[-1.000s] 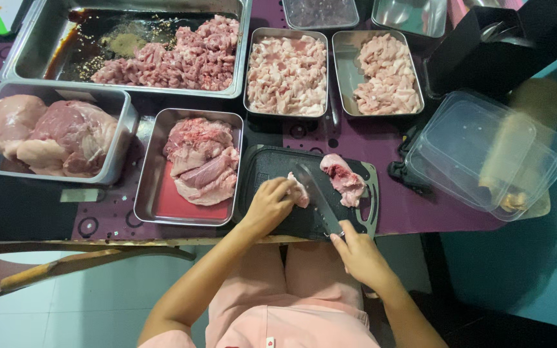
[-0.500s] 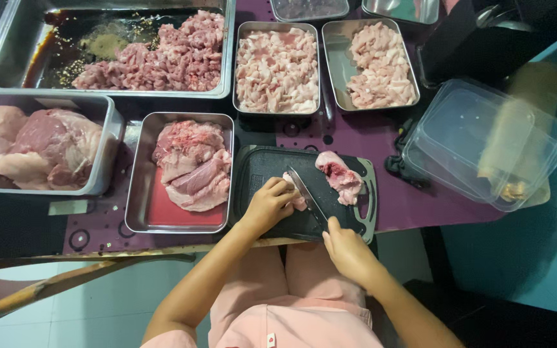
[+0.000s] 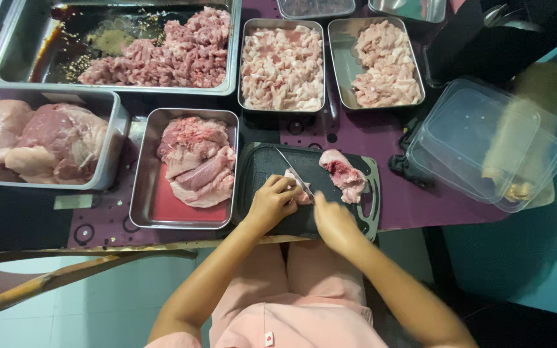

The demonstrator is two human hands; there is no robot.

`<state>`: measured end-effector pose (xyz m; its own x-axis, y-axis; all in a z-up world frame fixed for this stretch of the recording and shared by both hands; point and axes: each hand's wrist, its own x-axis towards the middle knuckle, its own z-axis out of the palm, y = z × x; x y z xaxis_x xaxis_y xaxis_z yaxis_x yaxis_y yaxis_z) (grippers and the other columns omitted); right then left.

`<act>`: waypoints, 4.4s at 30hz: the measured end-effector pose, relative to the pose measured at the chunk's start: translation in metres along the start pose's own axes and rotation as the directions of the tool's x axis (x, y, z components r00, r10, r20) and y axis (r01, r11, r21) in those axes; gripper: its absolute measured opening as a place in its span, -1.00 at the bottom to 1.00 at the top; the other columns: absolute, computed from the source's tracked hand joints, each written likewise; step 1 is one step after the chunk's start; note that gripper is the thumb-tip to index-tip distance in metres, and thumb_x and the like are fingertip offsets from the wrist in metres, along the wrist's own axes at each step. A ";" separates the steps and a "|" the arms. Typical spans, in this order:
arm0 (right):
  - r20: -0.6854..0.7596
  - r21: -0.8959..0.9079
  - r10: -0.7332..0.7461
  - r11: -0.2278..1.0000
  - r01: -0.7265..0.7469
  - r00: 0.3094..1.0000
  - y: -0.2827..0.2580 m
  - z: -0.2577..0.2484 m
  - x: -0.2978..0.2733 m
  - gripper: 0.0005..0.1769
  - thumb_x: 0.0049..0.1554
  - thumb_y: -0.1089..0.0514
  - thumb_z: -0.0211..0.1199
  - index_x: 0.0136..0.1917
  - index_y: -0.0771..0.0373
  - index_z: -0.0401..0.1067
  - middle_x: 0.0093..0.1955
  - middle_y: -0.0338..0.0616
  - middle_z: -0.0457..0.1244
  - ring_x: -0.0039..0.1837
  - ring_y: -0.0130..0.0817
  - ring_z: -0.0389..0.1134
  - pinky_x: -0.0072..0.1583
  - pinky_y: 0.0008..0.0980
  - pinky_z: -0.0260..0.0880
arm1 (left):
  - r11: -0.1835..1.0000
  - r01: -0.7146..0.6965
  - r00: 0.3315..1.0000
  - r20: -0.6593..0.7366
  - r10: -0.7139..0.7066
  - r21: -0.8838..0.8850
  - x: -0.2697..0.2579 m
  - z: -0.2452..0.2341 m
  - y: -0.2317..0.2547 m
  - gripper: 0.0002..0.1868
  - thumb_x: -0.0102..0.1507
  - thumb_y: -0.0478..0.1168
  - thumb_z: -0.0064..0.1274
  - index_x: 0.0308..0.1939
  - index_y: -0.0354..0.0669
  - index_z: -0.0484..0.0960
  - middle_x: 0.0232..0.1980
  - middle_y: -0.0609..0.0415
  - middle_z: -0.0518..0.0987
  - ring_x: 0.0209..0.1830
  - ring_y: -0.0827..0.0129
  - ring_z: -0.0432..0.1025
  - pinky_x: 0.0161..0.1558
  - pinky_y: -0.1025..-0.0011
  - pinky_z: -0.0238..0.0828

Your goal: The person slices a piece of raw meat into smaller portions using a knife on a cutting board, then places the sliced pieces into a metal tray.

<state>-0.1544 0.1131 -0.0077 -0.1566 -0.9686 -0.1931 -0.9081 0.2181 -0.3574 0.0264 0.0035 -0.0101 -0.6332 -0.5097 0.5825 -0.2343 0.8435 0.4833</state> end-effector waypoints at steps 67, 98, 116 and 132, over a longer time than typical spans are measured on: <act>0.129 0.190 -0.014 0.982 -0.011 0.991 -0.014 -0.026 0.023 -0.68 0.24 0.13 0.03 0.17 0.34 0.11 -0.17 0.42 0.32 -0.03 0.41 0.37 -0.01 0.23 0.35 | 0.998 0.054 0.998 0.029 -0.054 -0.011 0.004 -0.001 -0.001 -0.60 -0.06 -0.29 0.29 -0.14 -0.16 0.64 -0.07 0.07 0.55 -0.14 0.14 0.46 -0.14 0.26 0.52; 0.043 0.040 -0.048 0.998 0.046 0.998 0.002 0.013 0.045 -0.62 0.21 0.14 0.08 0.25 0.30 0.14 -0.20 0.36 0.37 -0.12 0.37 0.40 -0.07 0.28 0.37 | 0.999 0.048 0.999 0.009 -0.047 -0.018 0.008 -0.008 0.007 -0.72 -0.03 -0.32 0.25 -0.24 -0.10 0.60 -0.12 0.12 0.54 -0.20 0.17 0.45 -0.22 0.26 0.51; 0.070 0.009 0.070 0.997 -0.070 0.995 0.000 -0.015 -0.017 -0.76 0.26 0.08 0.03 0.11 0.26 0.19 -0.22 0.33 0.37 -0.11 0.36 0.42 -0.04 0.28 0.38 | 0.999 0.009 1.000 0.004 -0.009 -0.050 0.009 -0.017 0.014 -0.73 -0.02 -0.33 0.24 -0.28 -0.11 0.55 -0.06 0.06 0.54 -0.16 0.15 0.47 -0.21 0.25 0.51; -0.164 0.065 0.026 0.998 -0.015 0.986 0.010 -0.025 0.038 -0.68 0.23 0.09 0.10 0.18 0.27 0.18 -0.22 0.36 0.35 -0.11 0.39 0.39 -0.05 0.24 0.35 | 0.987 -0.028 0.996 -0.088 0.014 -0.161 0.008 -0.019 0.014 -0.70 0.02 -0.40 0.25 -0.22 -0.10 0.57 -0.09 0.11 0.53 -0.20 0.21 0.51 -0.18 0.30 0.52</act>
<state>-0.1790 0.0752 0.0041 -0.2414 -0.9691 -0.0499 -0.8786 0.2401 -0.4128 0.0321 0.0084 0.0134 -0.5690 -0.5108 0.6445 -0.0951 0.8193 0.5655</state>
